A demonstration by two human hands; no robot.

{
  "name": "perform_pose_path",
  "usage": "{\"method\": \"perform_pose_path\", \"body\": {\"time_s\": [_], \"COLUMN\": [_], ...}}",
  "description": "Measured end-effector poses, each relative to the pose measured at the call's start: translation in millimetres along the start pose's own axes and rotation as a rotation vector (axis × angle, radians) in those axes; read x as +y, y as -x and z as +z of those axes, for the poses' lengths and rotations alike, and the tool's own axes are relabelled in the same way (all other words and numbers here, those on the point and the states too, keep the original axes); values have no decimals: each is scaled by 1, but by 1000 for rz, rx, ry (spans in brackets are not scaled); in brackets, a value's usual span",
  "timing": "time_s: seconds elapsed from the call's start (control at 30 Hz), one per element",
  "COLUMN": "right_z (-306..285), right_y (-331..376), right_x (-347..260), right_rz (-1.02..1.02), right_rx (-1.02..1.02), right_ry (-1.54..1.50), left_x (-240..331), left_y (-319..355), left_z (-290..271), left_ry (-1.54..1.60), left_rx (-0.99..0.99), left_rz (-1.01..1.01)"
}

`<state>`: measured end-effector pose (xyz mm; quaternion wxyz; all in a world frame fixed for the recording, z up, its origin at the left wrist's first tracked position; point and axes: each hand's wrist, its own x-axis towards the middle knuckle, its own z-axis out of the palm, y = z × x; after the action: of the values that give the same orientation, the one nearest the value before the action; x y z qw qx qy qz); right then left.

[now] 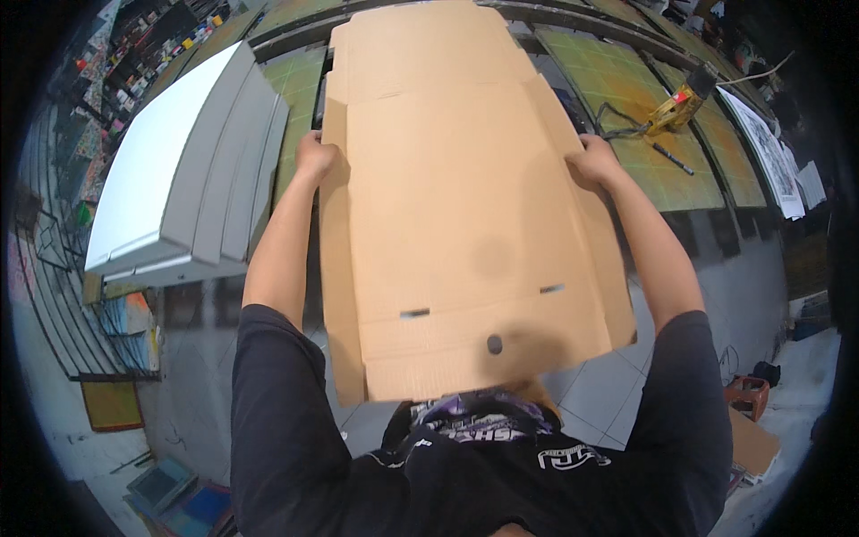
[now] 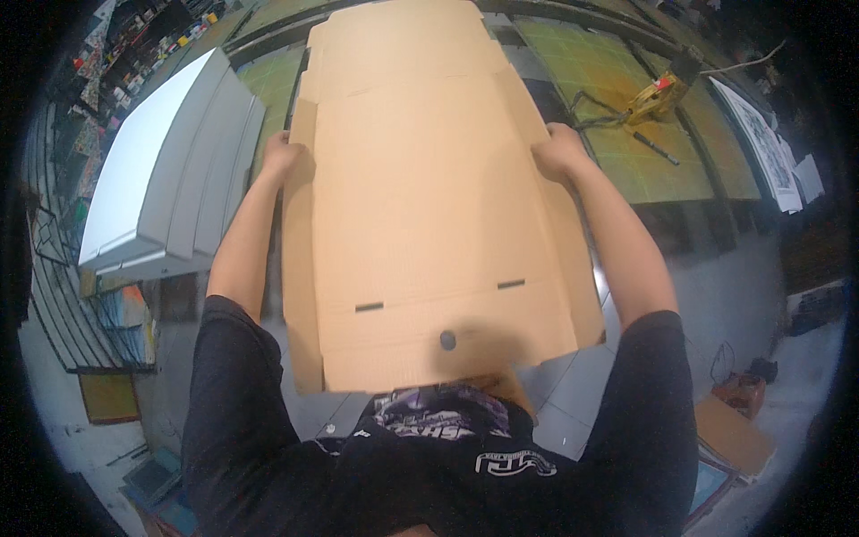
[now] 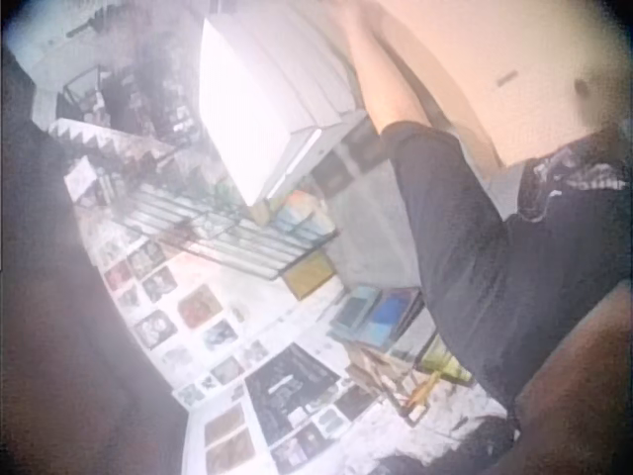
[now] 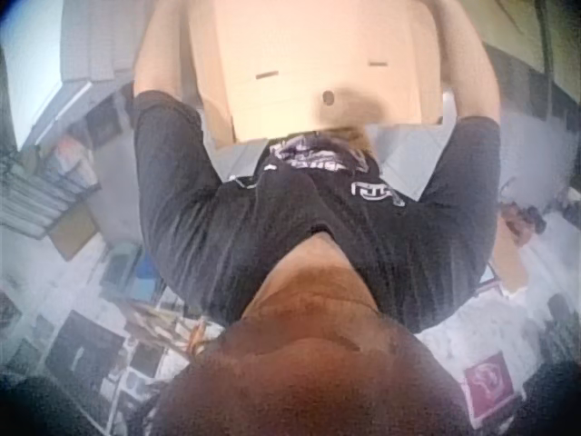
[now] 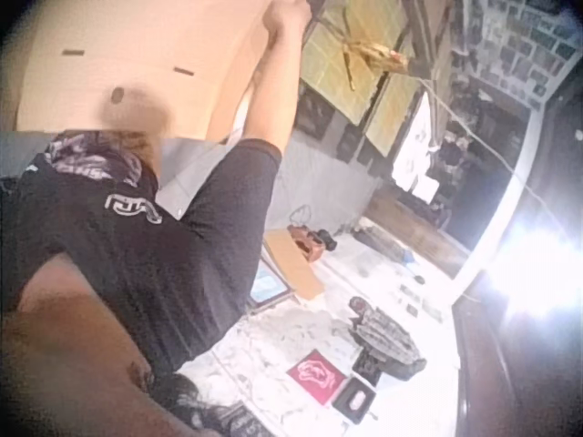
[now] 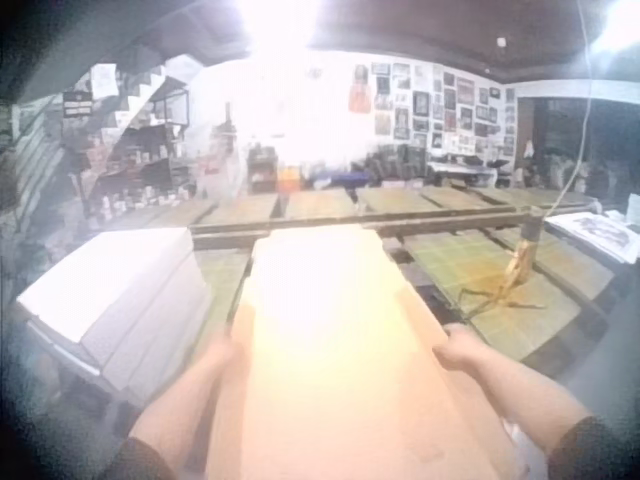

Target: The person assembles flat cardboard boxes by folding along pre-scored lines and inserting tabs into slots. They repeatedly pick up flat pieces, fold them into box shapes, and place the assembled boxes on a stack.

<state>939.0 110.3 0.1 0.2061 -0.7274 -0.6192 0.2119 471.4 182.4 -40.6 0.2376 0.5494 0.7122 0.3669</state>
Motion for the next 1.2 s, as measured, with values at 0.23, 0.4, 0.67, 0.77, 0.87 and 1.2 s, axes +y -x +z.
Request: {"method": "perform_pose_path", "body": {"time_s": [0.23, 0.4, 0.67, 0.77, 0.87, 1.2], "right_z": [15, 30, 14, 19, 10, 10], "right_y": [-119, -147, -144, -157, -170, -164], "right_x": [-20, -19, -20, -24, -25, -63], "right_rz": [-47, -108, -53, -41, 242, 197], "right_rx": [-44, 36, 14, 14, -166, 8], "right_ry": [-252, -192, -506, -205, -318, 246], "left_x": [1, 16, 15, 34, 41, 26], "left_y": [-95, -79, -80, -85, -91, -92], "left_z": [16, 21, 12, 14, 14, 23], "left_ry": [124, 85, 37, -196, -159, -386], "left_rx": [-210, -186, -119, -188, -236, 0], "left_rz": [-162, -71, 98, 16, -241, -97]}}
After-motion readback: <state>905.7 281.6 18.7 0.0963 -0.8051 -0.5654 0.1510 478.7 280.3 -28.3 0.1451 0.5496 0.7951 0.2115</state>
